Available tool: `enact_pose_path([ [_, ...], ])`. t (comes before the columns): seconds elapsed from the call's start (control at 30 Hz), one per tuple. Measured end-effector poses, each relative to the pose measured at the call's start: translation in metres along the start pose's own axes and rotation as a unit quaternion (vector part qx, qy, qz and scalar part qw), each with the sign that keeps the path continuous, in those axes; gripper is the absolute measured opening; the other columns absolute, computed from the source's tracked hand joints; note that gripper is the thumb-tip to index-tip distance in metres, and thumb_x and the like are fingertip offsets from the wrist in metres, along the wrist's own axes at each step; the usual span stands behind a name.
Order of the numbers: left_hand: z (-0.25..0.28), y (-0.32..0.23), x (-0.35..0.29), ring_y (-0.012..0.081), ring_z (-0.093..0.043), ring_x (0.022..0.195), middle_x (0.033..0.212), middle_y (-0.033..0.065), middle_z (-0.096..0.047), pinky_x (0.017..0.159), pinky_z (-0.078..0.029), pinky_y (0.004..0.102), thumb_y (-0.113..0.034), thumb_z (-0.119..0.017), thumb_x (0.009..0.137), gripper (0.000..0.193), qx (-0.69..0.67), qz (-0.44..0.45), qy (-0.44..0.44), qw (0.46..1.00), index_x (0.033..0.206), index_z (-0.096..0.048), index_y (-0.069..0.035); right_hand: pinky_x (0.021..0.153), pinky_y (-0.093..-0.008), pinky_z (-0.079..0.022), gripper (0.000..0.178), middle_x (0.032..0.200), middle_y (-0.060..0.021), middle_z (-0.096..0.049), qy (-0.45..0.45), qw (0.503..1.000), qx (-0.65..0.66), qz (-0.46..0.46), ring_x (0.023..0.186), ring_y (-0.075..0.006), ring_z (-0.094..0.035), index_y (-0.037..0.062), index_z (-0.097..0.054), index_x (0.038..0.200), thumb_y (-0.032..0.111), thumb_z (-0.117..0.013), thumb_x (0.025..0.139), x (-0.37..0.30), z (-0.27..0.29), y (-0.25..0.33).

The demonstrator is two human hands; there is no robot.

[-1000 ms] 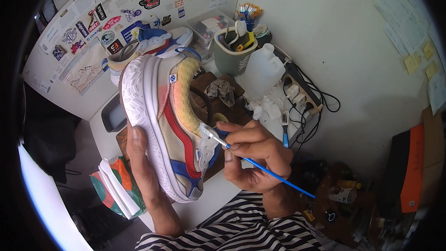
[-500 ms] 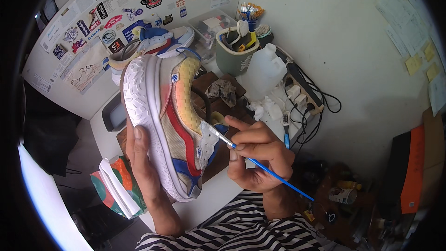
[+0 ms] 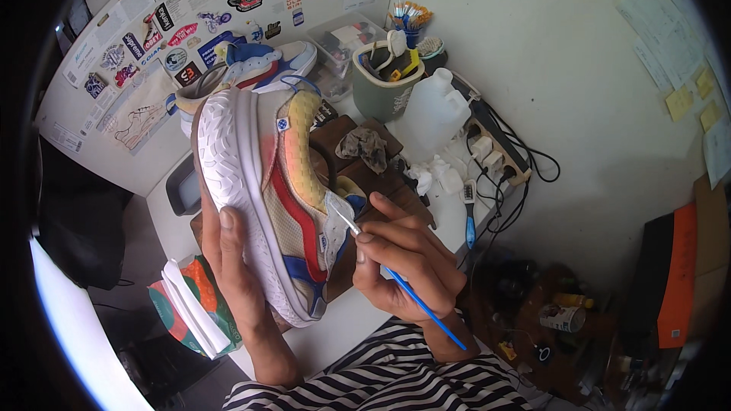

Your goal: Painting blue and white details onto a multi-colored sneaker with a small paintbrush.

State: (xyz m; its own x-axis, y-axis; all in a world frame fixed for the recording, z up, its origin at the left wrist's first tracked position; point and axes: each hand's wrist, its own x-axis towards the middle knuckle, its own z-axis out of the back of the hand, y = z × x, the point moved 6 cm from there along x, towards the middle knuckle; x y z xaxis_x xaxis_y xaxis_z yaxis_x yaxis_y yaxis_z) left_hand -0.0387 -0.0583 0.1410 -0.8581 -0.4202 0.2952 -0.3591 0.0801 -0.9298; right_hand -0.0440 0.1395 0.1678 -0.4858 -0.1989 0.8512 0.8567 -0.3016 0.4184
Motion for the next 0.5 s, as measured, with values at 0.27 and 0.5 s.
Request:
enact_pose_path([
  [0.27,0.0009,-0.0001,-0.0008,0.0285,-0.035,0.145,0.159,0.0246,-0.033,0.12,-0.021,0.0406,-0.029,-0.054,0.1,0.073,0.012,-0.003,-0.005,1.0,0.157,-0.022,0.005,0.087,-0.0544,-0.061,0.01,0.084,-0.0188,-0.069,-0.003,1.0,-0.001,0.006,0.075,-0.0274,-0.071,-0.0058,-0.06,0.097,-0.003,-0.065,0.089,-0.0002,-0.003,-0.0003],
  [0.5,0.001,0.0009,-0.0015,0.0291,-0.034,0.146,0.16,0.024,-0.031,0.121,-0.02,0.0411,-0.029,-0.053,0.1,0.072,0.021,0.004,-0.007,1.0,0.156,-0.023,0.005,0.087,-0.0552,-0.06,0.008,0.082,-0.0183,-0.068,0.0,1.0,-0.008,0.008,0.074,-0.0265,-0.072,-0.0053,-0.06,0.093,-0.005,-0.066,0.087,0.001,-0.0028,-0.0007],
])
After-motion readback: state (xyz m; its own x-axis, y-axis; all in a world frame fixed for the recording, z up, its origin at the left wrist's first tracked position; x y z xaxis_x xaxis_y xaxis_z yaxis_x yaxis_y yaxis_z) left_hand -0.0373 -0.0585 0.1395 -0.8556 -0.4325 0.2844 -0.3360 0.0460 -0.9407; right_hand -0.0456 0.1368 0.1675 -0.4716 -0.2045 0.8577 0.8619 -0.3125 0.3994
